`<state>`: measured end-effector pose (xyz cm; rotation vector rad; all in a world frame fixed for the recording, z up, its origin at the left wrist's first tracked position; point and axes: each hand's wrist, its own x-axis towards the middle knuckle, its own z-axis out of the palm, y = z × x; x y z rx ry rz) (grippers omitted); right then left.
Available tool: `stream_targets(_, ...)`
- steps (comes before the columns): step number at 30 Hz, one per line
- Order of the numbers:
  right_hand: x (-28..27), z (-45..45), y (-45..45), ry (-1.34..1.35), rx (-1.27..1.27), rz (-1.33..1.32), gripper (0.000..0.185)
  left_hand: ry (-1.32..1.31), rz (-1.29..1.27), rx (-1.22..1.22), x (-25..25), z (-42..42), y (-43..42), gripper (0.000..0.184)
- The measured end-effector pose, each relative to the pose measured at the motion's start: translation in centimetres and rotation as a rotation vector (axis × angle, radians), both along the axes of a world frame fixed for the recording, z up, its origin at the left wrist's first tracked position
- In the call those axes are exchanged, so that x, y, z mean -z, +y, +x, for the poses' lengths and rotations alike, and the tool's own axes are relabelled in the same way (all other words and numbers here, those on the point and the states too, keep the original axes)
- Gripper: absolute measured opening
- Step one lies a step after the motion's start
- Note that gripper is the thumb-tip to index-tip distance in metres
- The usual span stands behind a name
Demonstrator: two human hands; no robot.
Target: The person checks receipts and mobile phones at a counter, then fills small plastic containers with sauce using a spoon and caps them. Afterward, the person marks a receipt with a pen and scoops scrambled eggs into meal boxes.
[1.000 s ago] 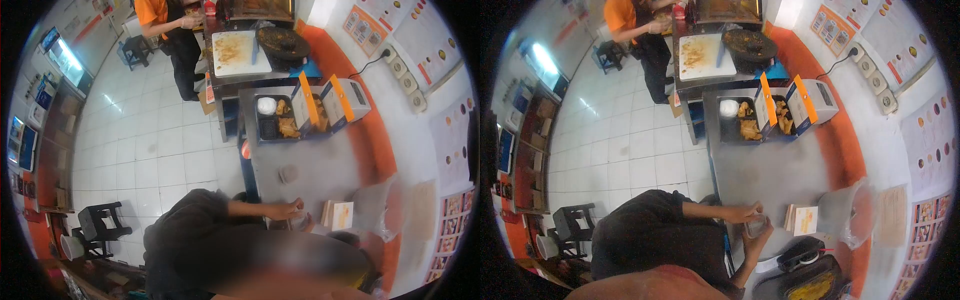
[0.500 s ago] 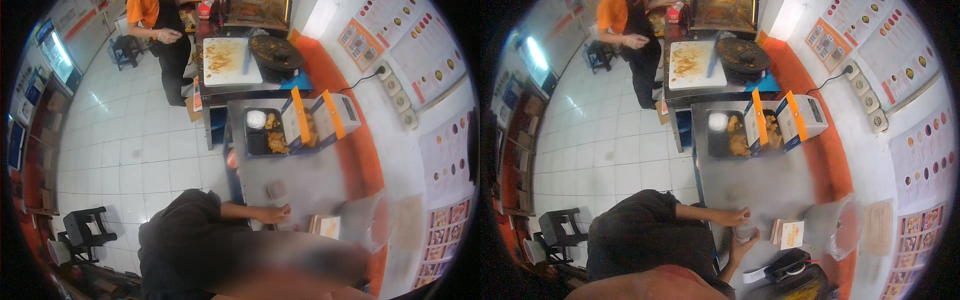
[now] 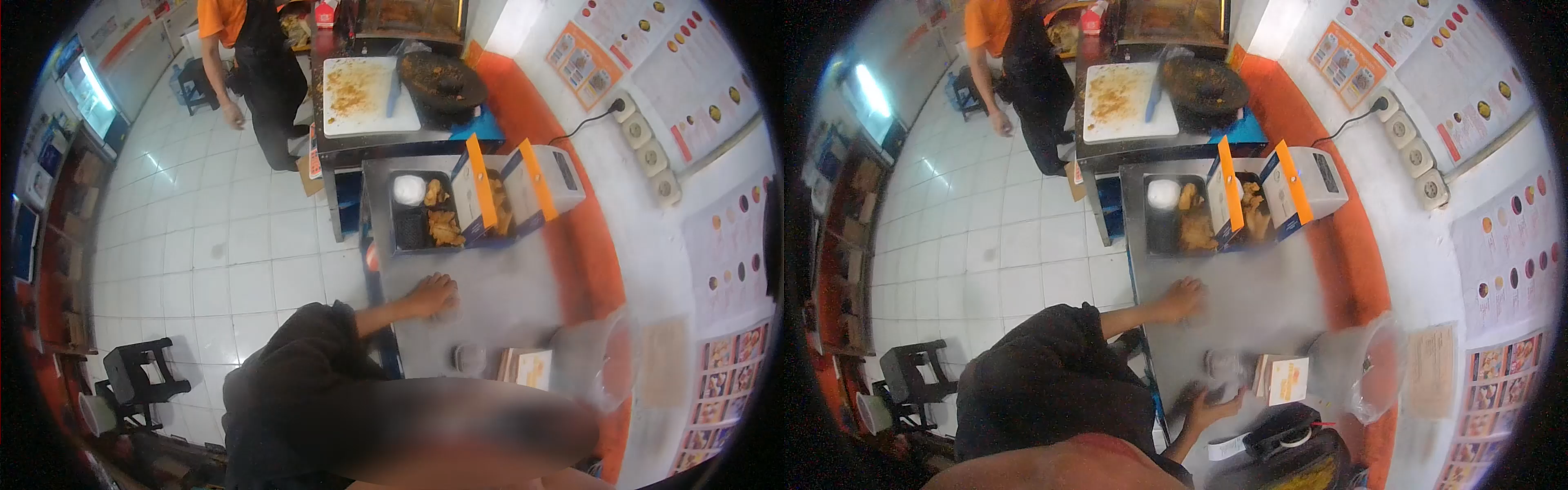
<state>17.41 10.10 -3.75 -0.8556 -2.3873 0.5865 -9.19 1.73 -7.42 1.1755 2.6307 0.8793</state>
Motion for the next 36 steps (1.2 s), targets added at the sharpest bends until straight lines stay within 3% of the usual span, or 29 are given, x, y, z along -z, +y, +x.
stream_targets(2, -0.3, 1.7, -0.2, 0.124, 0.122, -0.132, 0.063, 0.025, 0.062, -0.013, 1.3, 1.1, 0.1, 0.043)
stream_targets(3, -0.6, 2.1, -0.4, 0.126, 0.117, -0.129, 0.063, -0.046, 0.160, -0.041, 1.1, 1.4, 0.1, 0.041)
stream_targets(5, -1.5, 2.0, -0.4, 0.233, 0.108, -0.180, 0.041, -0.103, 0.270, -0.069, 0.5, 2.4, 0.3, 0.039)
stream_targets(7, -1.8, 1.5, 0.0, 0.253, 0.036, -0.181, 0.037, -0.410, 0.490, -0.140, -0.9, 4.2, -1.0, 0.039)
stream_targets(9, -2.6, 0.6, -0.2, 0.273, -0.032, -0.185, 0.033, -0.382, 0.515, -0.164, -1.5, 5.9, -1.7, 0.039)
stream_targets(11, -4.4, -0.5, -0.5, 0.306, -0.144, -0.475, 0.033, -0.356, 0.545, -0.184, -4.0, 7.8, -1.7, 0.040)
stream_targets(13, -5.1, -0.5, -0.7, 0.295, -0.155, -0.599, 0.039, -0.597, 0.420, -0.003, -8.9, 10.9, -2.2, 0.042)
stream_targets(15, -5.3, 0.3, -0.6, 0.457, 0.007, -1.257, 0.044, -0.459, 0.435, 0.195, -7.0, 14.4, -0.7, 0.041)
stream_targets(18, -6.1, 3.2, 0.4, 0.242, -0.121, -1.019, 0.055, -0.672, 0.477, 0.203, -10.3, 19.6, -0.6, 0.038)
stream_targets(22, -2.8, 8.4, 0.8, 0.432, 0.090, -0.909, 0.046, -0.904, 0.315, 0.141, -7.7, 23.3, 1.5, 0.035)
stream_targets(24, -2.0, 11.7, 1.7, 0.245, 0.028, -0.753, 0.045, -0.754, 0.062, 0.353, -7.4, 24.8, 1.8, 0.036)
stream_targets(26, -3.4, 13.7, 1.8, 0.172, 0.094, -0.728, 0.047, -0.267, 0.143, 0.496, -1.3, 27.7, 2.1, 0.039)
stream_targets(28, -3.1, 16.4, 2.5, 0.170, 0.246, -0.873, 0.045, -0.387, -0.047, 0.547, -1.2, 28.5, 3.2, 0.040)
stream_targets(30, -4.5, 18.2, 4.0, 0.026, 0.078, -0.570, 0.043, -0.003, 0.261, 0.624, 1.9, 30.7, 2.9, 0.043)
stream_targets(31, -3.5, 19.4, 4.4, 0.074, 0.082, -0.367, 0.041, -0.542, 0.197, 0.627, -1.4, 31.3, 3.8, 0.045)
stream_targets(32, -3.9, 19.9, 4.6, 0.101, 0.191, -0.394, 0.038, -1.060, 0.100, 0.576, -4.9, 31.8, 5.3, 0.047)
stream_targets(33, -4.4, 20.9, 5.0, 0.098, 0.241, -0.406, 0.038, -1.080, 0.064, 0.611, -3.5, 33.3, 5.7, 0.047)
stream_targets(35, -5.9, 21.5, 5.1, 0.084, 0.259, -0.549, 0.035, -0.934, 0.311, 0.518, -0.9, 35.3, 5.1, 0.050)
stream_targets(36, -6.3, 21.9, 5.3, 0.081, 0.271, -0.562, 0.035, -0.943, 0.295, 0.520, -1.1, 35.7, 5.1, 0.050)
